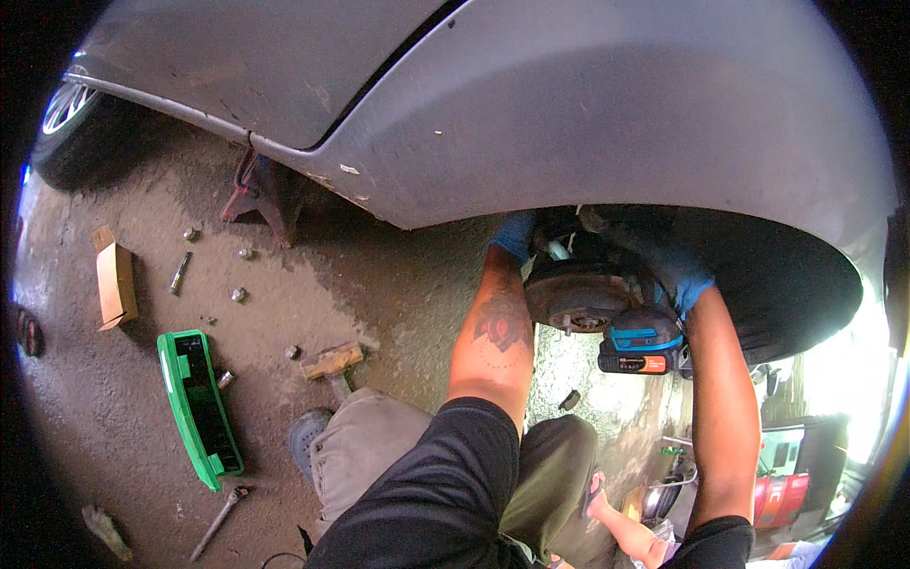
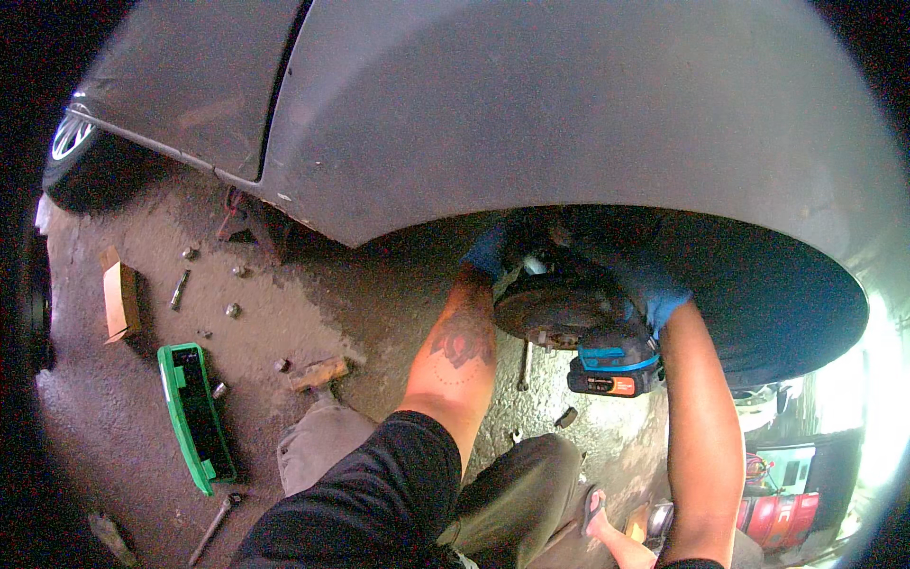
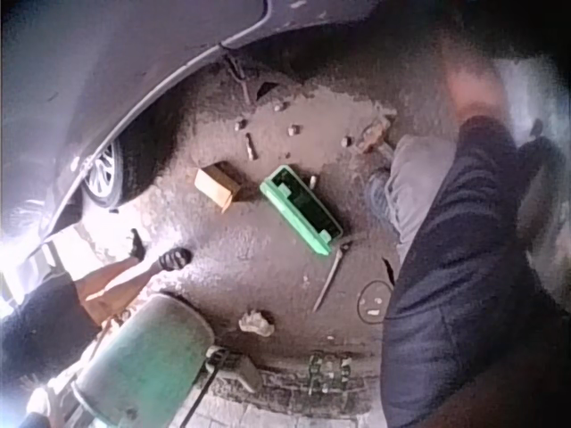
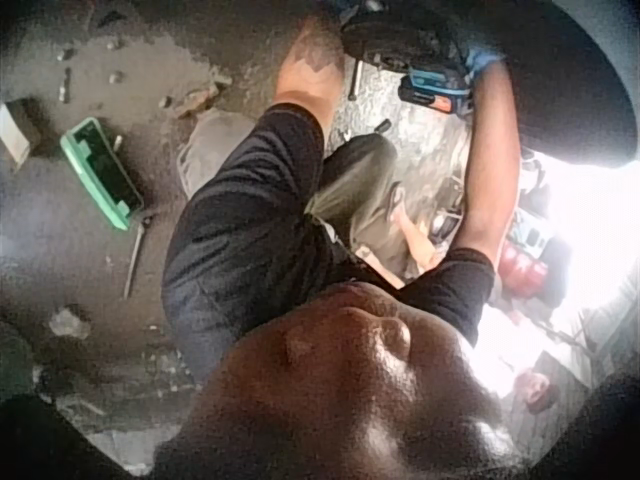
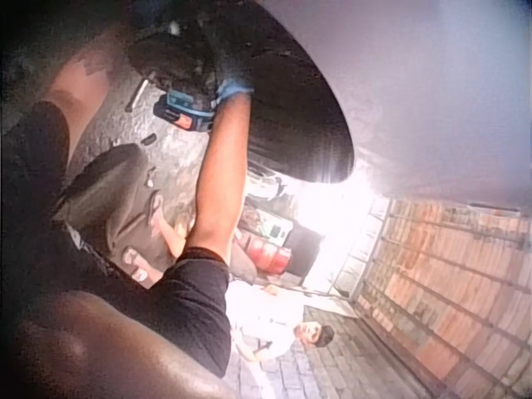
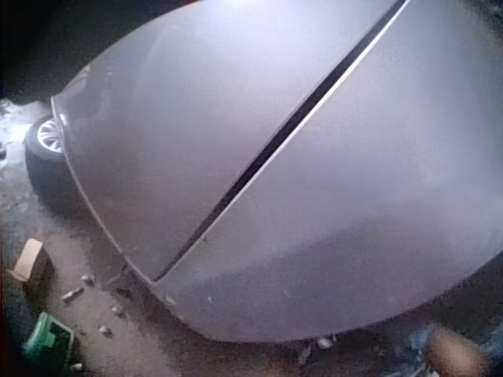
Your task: The person is working on a car's wheel hub assembly. They use a hammer and a metal bar to strike and remove a component from the hub, then use a power drill to remove bolts from the brake caliper bracket. Finally, they use a wrench to loosen a bolt on the hub.
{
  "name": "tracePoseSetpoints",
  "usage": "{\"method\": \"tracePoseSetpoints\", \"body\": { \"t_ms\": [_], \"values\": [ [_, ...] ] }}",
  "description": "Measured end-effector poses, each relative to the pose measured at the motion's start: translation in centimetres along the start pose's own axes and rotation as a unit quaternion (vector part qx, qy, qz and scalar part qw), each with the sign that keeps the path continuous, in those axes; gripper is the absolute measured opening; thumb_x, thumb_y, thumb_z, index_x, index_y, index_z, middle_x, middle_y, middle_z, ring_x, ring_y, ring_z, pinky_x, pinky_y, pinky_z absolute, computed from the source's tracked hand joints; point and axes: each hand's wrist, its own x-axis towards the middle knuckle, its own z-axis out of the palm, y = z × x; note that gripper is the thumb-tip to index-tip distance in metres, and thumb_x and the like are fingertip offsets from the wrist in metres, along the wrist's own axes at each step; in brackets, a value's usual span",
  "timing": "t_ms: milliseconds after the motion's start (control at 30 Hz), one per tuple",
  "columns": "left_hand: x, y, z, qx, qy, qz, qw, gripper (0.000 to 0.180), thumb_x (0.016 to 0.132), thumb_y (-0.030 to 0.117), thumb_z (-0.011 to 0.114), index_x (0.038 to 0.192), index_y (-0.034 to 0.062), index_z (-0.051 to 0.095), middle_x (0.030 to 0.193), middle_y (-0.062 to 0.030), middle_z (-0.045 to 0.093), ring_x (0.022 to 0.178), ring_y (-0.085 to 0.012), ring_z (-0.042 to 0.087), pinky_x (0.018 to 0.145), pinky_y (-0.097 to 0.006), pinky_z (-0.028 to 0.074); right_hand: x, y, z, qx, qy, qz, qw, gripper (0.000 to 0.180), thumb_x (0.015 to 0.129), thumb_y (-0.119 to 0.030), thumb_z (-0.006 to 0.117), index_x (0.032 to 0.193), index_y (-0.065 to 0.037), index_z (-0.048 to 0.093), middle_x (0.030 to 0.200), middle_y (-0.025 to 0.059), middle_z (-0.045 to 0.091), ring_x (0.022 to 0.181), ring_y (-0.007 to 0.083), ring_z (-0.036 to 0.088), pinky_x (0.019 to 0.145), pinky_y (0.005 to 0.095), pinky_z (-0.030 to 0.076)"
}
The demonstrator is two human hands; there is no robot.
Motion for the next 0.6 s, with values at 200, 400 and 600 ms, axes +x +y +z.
{"method": "tracePoseSetpoints", "body": {
  "t_ms": [200, 400, 600],
  "values": [
    [-0.1, 0.0, 0.0, 0.014, 0.006, 0.001, 1.0, 0.046, 0.097, 0.034, 0.051, 0.132, 0.0041, 0.054, 0.12, -0.0101, 0.065, 0.099, -0.0231, 0.062, 0.086, -0.037, 0.048, -0.5, -0.8, 0.6, 0.073, -0.024, 0.009, 0.997, 0.047, 0.085, -0.031, 0.073, 0.122, -0.005, 0.063, 0.119, 0.0107, 0.065, 0.106, 0.0198, 0.061, 0.092, 0.0342, 0.049],
    [-0.1, -0.3, 0.2, 0.021, 0.009, 0.002, 1.0, 0.047, 0.097, 0.037, 0.051, 0.131, 0.0043, 0.056, 0.12, -0.01, 0.065, 0.098, -0.023, 0.062, 0.085, -0.037, 0.049, -0.9, -1.5, 0.7, 0.103, -0.035, 0.004, 0.994, 0.043, 0.084, -0.025, 0.075, 0.121, -0.005, 0.063, 0.116, 0.0102, 0.066, 0.104, 0.0181, 0.061, 0.088, 0.0334, 0.051],
    [0.0, -0.2, -0.5, 0.026, 0.018, 0.004, 0.999, 0.048, 0.097, 0.039, 0.051, 0.13, 0.0045, 0.057, 0.119, -0.0099, 0.065, 0.097, -0.0228, 0.063, 0.083, -0.036, 0.049, 0.4, 0.3, 0.5, 0.119, -0.039, 0.032, 0.992, 0.038, 0.083, -0.021, 0.077, 0.116, -0.006, 0.065, 0.113, 0.009, 0.067, 0.099, 0.0172, 0.063, 0.086, 0.0336, 0.052]
  ]
}}
